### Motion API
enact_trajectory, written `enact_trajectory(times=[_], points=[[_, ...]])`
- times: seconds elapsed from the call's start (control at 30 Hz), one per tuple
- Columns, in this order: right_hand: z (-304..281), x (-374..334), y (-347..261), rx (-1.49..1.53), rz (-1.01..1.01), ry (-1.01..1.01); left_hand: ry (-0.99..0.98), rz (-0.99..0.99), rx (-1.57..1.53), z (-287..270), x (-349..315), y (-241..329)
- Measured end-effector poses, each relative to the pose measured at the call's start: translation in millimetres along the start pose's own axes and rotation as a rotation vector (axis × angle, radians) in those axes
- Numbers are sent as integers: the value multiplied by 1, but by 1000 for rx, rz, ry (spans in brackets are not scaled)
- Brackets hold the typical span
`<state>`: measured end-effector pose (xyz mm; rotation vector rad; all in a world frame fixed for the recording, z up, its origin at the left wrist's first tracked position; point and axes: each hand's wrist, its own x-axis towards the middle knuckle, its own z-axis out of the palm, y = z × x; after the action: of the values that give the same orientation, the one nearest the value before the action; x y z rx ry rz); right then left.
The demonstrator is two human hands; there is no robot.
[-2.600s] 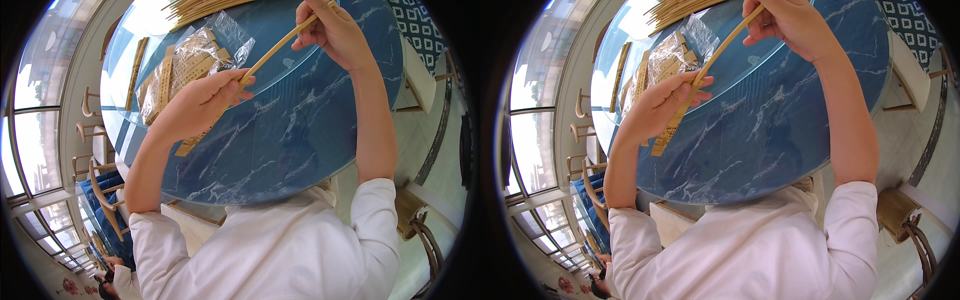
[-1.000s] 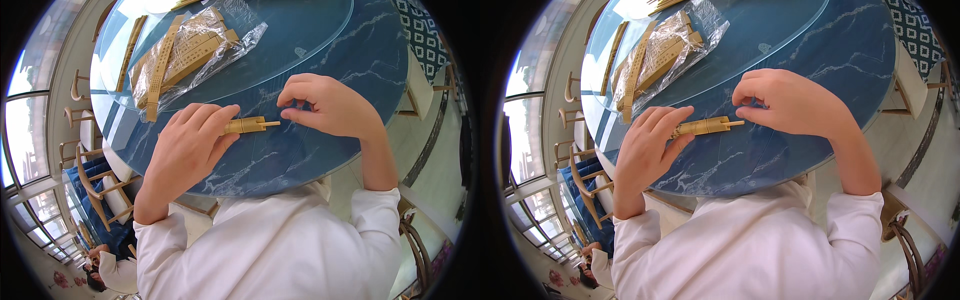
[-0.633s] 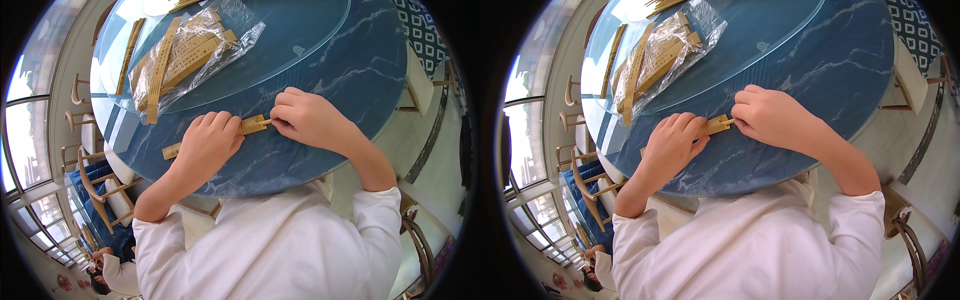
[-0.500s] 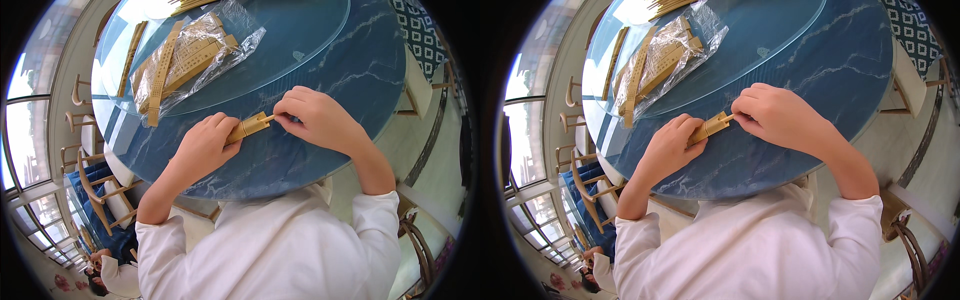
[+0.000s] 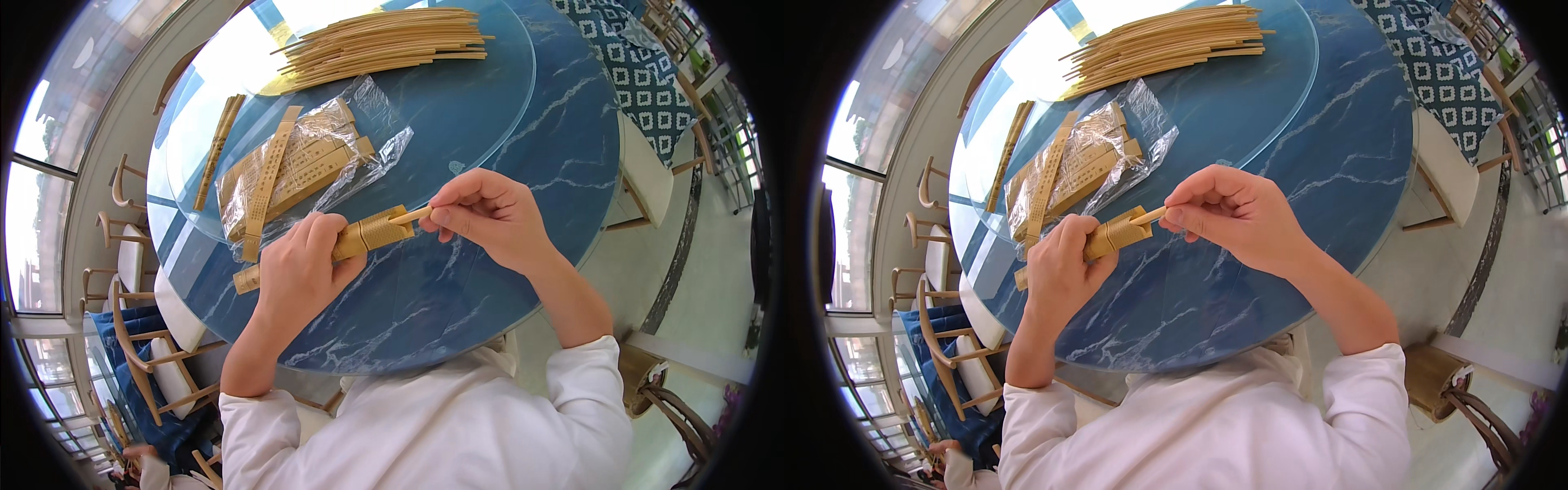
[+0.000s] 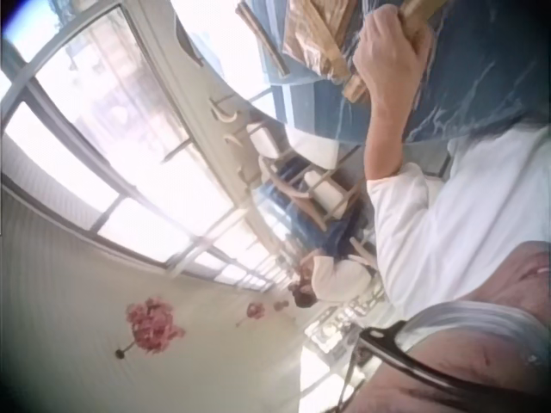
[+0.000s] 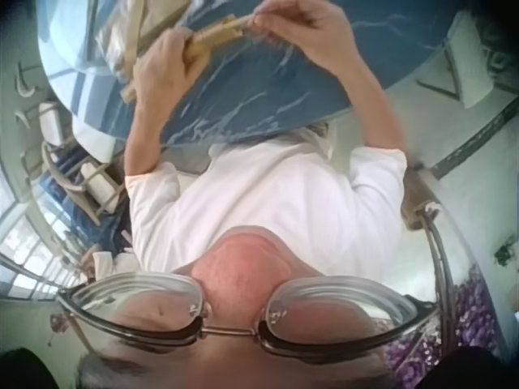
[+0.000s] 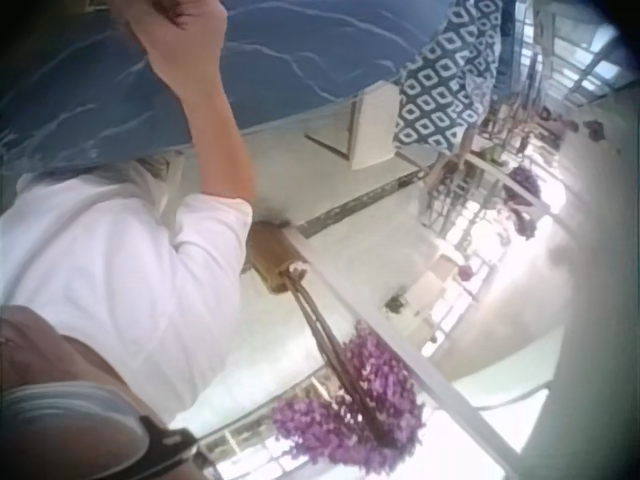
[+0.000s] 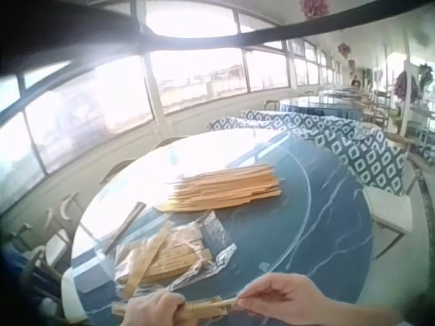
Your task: The person unpacks bamboo strips from plastic packaging and assembles them by hand on a round marble table. They repeatedly insert and align the strips, occasionally adjusting their positions and stacking completed pieces.
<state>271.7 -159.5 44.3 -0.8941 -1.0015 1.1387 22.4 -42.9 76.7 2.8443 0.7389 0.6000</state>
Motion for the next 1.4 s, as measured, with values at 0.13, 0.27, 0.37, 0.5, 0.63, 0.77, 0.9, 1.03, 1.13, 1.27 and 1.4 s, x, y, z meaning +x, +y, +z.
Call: enact_trajectory(times=[0.13, 0.27, 0.37, 0.5, 0.63, 0.77, 0.9, 1.03, 1.13, 1.27, 1.4], points=[[11, 6, 7, -115, -100, 106, 100, 10, 75, 6, 17, -11], [16, 6, 10, -190, -122, 93, 151, 22, 120, 11, 28, -19], [14, 6, 10, -255, -91, 80, 162, 16, 110, 14, 28, -18], [15, 8, 12, -408, -98, 81, 152, -16, 122, 21, 24, -21], [17, 16, 12, -843, -348, -32, 138, -70, 123, 25, 17, -29], [-6, 59, -2, -951, -545, 164, 172, -105, 100, 25, 11, -38], [-98, 135, -26, -1328, -283, 460, 192, -136, 100, 17, 9, -39], [-148, 180, 7, -1689, -343, 262, 206, -110, 67, 19, 9, -45], [-148, 210, 26, -1802, -354, 214, 211, -98, 52, 21, 8, -48], [-135, 227, 36, -1853, -265, 204, 211, -109, 42, 19, 3, -49], [-138, 232, 37, -1831, -253, 168, 190, -99, 30, 18, 3, -50]])
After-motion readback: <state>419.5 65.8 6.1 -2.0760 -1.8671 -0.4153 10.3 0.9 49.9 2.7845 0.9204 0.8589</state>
